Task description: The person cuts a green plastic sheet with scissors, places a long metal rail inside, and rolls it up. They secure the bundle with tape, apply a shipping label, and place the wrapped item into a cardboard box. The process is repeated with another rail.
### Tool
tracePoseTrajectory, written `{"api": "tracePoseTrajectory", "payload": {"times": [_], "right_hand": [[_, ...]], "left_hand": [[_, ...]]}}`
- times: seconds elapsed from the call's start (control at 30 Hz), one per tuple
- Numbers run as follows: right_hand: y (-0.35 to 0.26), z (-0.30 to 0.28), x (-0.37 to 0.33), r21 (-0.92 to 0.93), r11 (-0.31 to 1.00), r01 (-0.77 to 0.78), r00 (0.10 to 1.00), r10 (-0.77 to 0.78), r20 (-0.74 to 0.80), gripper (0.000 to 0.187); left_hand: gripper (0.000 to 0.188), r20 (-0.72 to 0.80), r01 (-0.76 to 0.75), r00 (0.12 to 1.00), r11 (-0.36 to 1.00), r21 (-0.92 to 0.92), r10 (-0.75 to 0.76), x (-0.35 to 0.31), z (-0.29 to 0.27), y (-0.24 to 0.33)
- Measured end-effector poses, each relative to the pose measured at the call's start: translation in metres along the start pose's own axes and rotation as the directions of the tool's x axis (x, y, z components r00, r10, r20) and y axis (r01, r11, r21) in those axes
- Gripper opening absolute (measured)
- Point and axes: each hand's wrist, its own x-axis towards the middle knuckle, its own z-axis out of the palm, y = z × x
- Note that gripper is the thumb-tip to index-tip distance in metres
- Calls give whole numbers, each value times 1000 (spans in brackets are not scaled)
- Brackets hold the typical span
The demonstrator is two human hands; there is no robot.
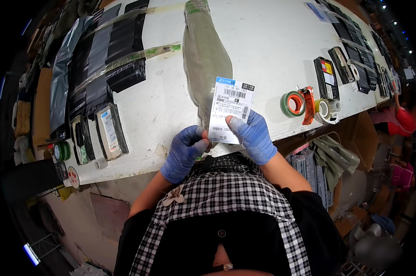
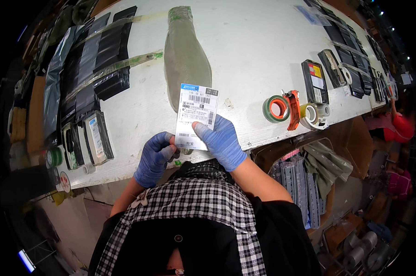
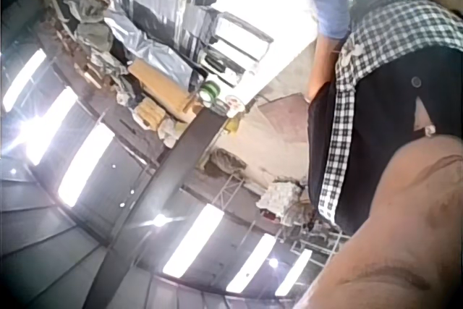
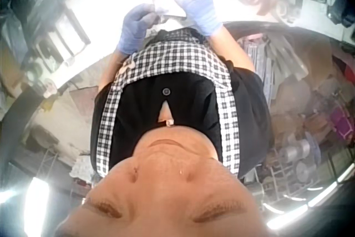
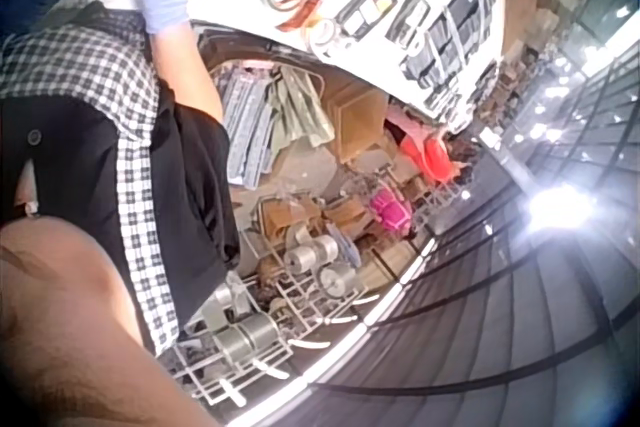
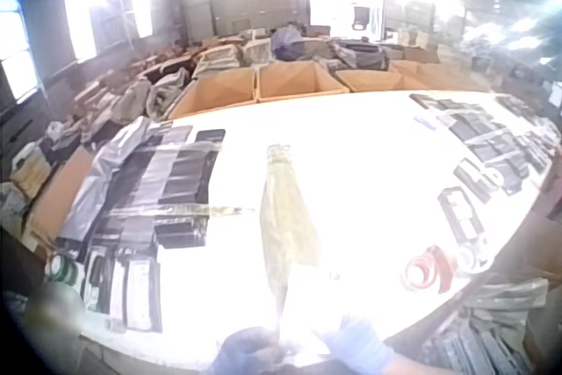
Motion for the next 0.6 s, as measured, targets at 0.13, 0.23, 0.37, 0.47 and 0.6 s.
{"api": "tracePoseTrajectory", "payload": {"times": [0.13, 0.23, 0.37, 0.47, 0.6], "right_hand": [[6, 1, -1, 73, 993, -97, 995, 95, 22, 42], [13, 4, -3, 147, 977, -155, 988, 150, 43, 44], [16, 9, -6, 156, 973, -173, 985, 168, 39, 43], [11, 13, -10, 97, 986, -134, 991, 133, 20, 41], [9, 14, -12, 88, 991, -100, 995, 98, 26, 42]], "left_hand": [[16, 44, -26, 999, 1000, 10, 25, -4, -2, -2], [19, 75, -31, 997, 1000, -4, 31, -10, -1, 0], [18, 112, -82, 990, 995, -53, 88, -13, -2, -6], [18, 129, -101, 986, 993, -57, 108, -13, -5, -9], [23, 136, -114, 983, 991, -67, 122, -16, -5, -8]]}}
